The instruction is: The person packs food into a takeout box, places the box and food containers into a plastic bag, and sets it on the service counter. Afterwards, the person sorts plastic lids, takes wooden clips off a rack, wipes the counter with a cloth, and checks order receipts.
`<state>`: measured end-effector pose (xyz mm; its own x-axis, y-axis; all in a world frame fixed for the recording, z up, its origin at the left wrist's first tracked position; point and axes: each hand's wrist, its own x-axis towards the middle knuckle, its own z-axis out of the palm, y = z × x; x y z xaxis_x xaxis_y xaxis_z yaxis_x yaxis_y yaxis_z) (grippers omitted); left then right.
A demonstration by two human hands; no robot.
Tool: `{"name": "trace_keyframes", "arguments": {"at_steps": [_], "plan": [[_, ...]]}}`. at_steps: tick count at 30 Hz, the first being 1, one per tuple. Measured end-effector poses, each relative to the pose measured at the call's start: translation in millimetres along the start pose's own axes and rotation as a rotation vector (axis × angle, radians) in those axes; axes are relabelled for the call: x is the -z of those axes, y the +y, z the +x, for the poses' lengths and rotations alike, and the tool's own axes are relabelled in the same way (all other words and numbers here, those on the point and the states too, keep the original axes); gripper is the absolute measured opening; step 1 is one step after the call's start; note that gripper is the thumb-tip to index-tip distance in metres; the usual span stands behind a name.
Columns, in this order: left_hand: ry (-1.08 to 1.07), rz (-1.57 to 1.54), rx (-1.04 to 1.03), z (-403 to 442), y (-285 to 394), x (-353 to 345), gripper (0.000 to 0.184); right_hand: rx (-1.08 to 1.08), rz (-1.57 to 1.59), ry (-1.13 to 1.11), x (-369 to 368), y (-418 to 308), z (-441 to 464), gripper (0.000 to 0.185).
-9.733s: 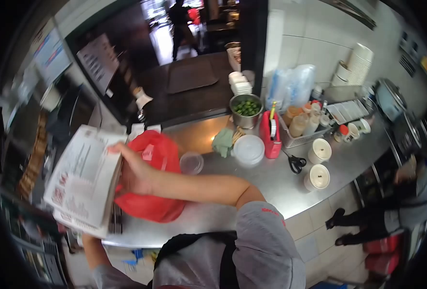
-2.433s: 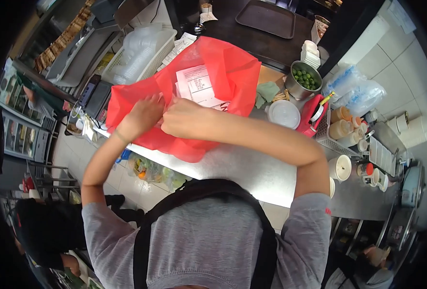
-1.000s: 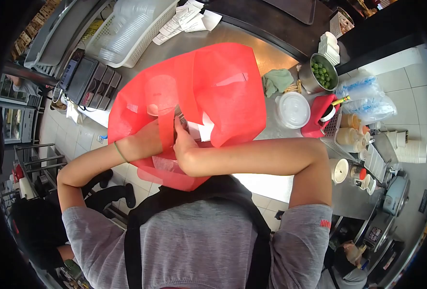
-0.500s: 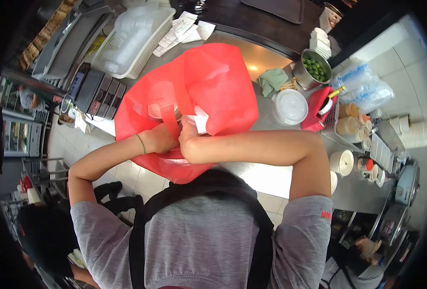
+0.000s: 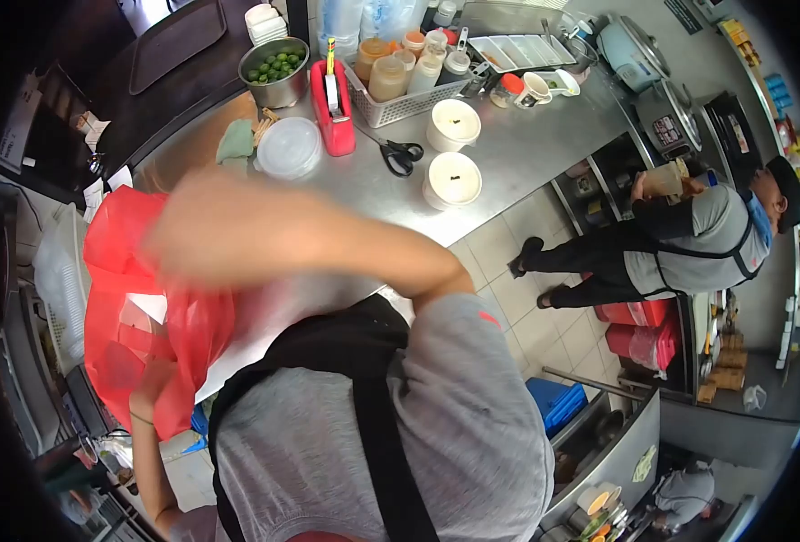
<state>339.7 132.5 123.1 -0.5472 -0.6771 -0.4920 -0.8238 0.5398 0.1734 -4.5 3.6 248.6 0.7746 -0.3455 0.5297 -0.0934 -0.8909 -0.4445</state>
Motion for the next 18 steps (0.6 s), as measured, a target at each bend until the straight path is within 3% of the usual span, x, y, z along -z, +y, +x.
{"name": "trace_keyframes", "arguments": {"at_steps": [1, 2, 3, 4, 5, 6, 7, 9, 10, 12, 14, 18], "plan": [[0.074, 0.161, -0.130, -15.8, -13.1, -19.1, 0.037, -0.392, -0.199, -0.006, 29.1, 11.4, -15.9, 0.027], [0.079, 0.153, -0.120, -14.3, -5.2, -13.4, 0.037, -0.687, -0.321, 0.046, 42.8, 62.5, -51.4, 0.034], [0.047, 0.043, -0.050, -11.4, 6.1, 1.4, 0.034, -0.843, -0.555, 0.009, 63.2, 107.0, -88.1, 0.040], [0.017, -0.074, 0.038, -12.1, 14.4, 12.6, 0.031, -1.112, -0.601, -0.159, 85.0, 127.0, -111.6, 0.046], [0.018, -0.186, 0.116, -19.5, 15.4, 19.3, 0.030, -1.139, -0.679, -0.065, 89.0, 170.0, -171.4, 0.058], [0.029, -0.300, 0.213, -28.6, 11.9, 29.8, 0.029, -1.352, -0.612, -0.207, 98.8, 224.9, -227.2, 0.075], [-0.053, -0.427, 0.080, -20.9, 7.2, 51.4, 0.028, -1.257, -0.710, -0.173, 96.2, 253.8, -272.2, 0.095], [0.217, -0.479, 0.093, -12.5, 33.2, 105.4, 0.018, -1.401, -0.666, -0.187, 89.0, 288.4, -306.6, 0.127], [0.140, -0.481, 0.365, -11.0, 38.1, 121.8, 0.028, -1.323, -0.563, -0.111, 85.4, 296.8, -318.3, 0.133], [0.632, -0.089, 0.163, 2.5, 23.0, 87.6, 0.030, -1.422, -0.604, -0.124, 74.1, 293.5, -313.6, 0.130], [0.677, 0.180, 0.192, 7.1, 21.3, 80.6, 0.032, -1.454, -0.666, -0.133, 69.2, 288.8, -305.2, 0.124], [0.752, 0.289, 0.265, 2.6, 19.4, 76.2, 0.032, -1.488, -0.711, -0.090, 72.6, 292.2, -317.0, 0.119]]}}
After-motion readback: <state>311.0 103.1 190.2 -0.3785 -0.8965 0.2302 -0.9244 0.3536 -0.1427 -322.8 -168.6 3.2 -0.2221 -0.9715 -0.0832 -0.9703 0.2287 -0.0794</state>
